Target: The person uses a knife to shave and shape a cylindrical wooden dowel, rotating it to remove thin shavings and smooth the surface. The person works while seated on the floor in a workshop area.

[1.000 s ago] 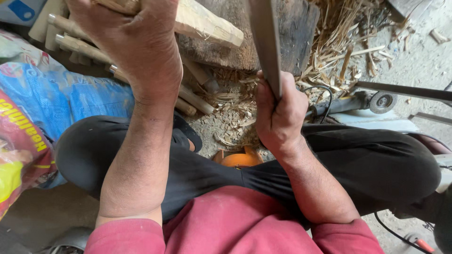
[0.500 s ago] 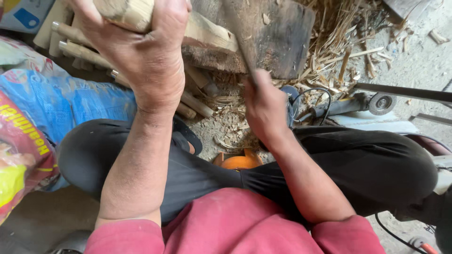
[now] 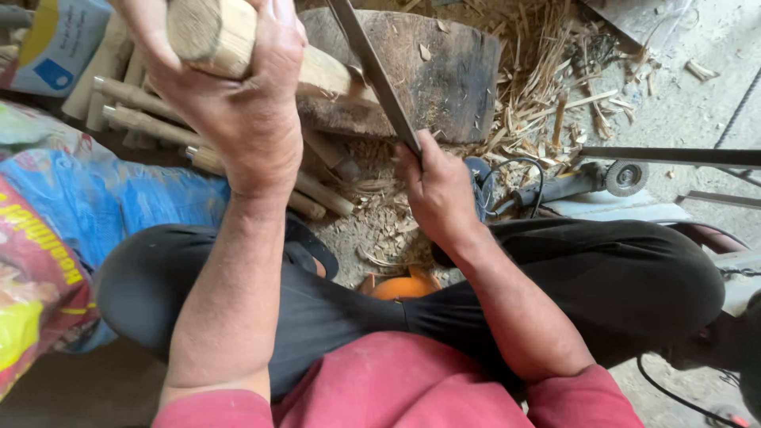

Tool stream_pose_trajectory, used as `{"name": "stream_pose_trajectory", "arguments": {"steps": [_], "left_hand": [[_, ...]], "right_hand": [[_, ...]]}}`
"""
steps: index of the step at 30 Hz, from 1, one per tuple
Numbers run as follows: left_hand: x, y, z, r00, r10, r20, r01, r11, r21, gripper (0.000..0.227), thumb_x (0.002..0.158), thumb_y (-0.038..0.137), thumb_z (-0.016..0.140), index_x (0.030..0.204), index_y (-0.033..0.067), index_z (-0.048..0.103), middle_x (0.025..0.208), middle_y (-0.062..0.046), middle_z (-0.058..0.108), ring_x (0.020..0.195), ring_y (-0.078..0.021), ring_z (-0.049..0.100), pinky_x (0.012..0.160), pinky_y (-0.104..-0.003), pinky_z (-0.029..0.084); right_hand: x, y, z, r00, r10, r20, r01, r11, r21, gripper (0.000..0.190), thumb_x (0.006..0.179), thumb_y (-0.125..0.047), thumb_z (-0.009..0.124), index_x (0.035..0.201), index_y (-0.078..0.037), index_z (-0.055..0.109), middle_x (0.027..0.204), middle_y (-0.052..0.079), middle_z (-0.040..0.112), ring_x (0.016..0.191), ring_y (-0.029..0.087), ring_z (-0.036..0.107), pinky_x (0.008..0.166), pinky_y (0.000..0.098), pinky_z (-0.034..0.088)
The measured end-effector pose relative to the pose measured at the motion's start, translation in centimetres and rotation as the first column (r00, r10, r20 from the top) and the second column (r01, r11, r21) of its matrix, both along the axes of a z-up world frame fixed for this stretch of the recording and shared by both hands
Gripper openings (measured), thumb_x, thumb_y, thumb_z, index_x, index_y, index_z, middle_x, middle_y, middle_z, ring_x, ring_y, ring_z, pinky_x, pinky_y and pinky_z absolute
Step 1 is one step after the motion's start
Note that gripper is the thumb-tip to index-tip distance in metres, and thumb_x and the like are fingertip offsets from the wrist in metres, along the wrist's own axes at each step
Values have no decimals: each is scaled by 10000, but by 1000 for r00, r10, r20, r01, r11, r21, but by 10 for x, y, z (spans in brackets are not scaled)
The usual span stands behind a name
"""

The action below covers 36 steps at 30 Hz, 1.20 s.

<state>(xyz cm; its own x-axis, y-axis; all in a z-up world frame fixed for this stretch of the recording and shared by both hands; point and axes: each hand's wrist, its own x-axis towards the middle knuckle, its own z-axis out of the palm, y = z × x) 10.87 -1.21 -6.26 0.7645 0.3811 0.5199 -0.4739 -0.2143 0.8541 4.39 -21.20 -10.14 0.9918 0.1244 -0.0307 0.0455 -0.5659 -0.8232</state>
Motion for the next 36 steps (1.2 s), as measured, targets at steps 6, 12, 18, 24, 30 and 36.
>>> {"name": "stream_pose_trajectory", "arguments": {"steps": [6,12,18,24,30,36], "left_hand": [[-9,0,-7,996,64,-64,-65,998,-17,497,970,51,861,1273,73,468,1111,-35,512,912,-140,526,873,-365,491],[-8,-6,-8,986,157,60,-166,961,220,649,1008,93,880,1433,89,390,1252,-35,502,1137,-166,552,1060,-366,467],[-18,-7,-20,999,49,0,-49,998,-46,462,1031,-3,844,1319,87,494,1108,-28,506,956,-149,528,928,-345,485],[-7,-5,-9,998,32,45,-32,999,15,527,1043,-2,793,1401,95,419,1205,-23,538,1049,-140,561,999,-338,491],[-17,-7,-15,984,178,-28,-176,984,38,698,1017,18,834,1490,65,323,1303,-45,466,1150,-155,524,1089,-338,442],[-2,-11,11,990,116,76,-131,963,236,562,1043,8,826,1395,63,391,1243,-62,501,1153,-189,558,1067,-346,462]], "right_hand": [[-19,3,13,967,-14,254,3,999,46,63,1105,-112,555,1112,-49,553,774,144,602,640,251,624,572,393,486],[-3,2,-6,995,-26,-100,32,998,63,75,1085,-132,573,1074,-60,590,653,78,566,546,185,549,487,371,439],[-27,-4,6,954,-20,298,-26,988,152,110,1136,-141,519,1102,-47,564,705,65,572,567,143,570,511,333,450],[1,11,-3,997,-7,-77,13,997,79,124,1105,-162,546,1050,-62,595,641,68,571,521,202,567,456,358,427],[-29,-9,-9,964,23,266,-46,996,81,88,1119,-140,544,1138,-60,573,744,134,572,596,267,602,569,375,467],[11,13,-29,999,-32,-23,33,998,62,106,1068,-156,568,1098,-65,612,656,79,566,562,194,587,488,353,446]]}}
